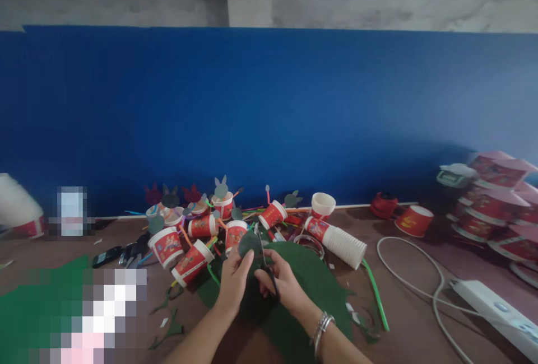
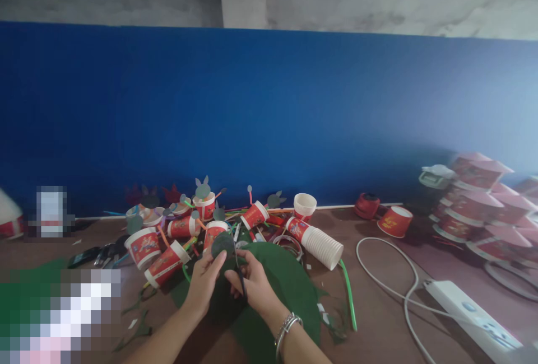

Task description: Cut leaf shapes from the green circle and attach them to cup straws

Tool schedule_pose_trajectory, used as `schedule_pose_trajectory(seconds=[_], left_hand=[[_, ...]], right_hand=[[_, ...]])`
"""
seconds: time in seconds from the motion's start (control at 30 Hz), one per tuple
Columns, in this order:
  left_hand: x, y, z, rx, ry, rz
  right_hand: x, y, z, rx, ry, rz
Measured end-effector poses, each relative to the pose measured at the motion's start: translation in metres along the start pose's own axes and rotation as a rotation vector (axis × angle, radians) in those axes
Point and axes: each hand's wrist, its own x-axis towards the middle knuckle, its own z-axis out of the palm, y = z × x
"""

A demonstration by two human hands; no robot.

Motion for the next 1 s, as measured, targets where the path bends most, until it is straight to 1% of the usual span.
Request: schedule_pose_trajectory(seconds=[0.3, 0.7, 0.8, 1.0], left_hand=[[0.0003, 0.0010, -0.0002, 0.031, -0.029, 0.005], [0.0032, -0.0006, -0.0030, 0.046, -0.021, 0.033], [0.0038, -0.0018, -0.0040, 0.061, -0.043, 0.048], [0.0052, -0.0014, -0.0047, 0.132, -0.079, 0.084]], right_hand=[[-0.0005, 0.0011, -0.0002, -0.025, 0.005, -0.009], [-0.0011, -0.0019, -0.0013, -0.027, 0.015, 0.033], [-0.0018, -0.0031, -0.0015, -0.012, 0.014, 0.048], [-0.0016, -0.0014, -0.0031, 0.019, 0.006, 0.003]])
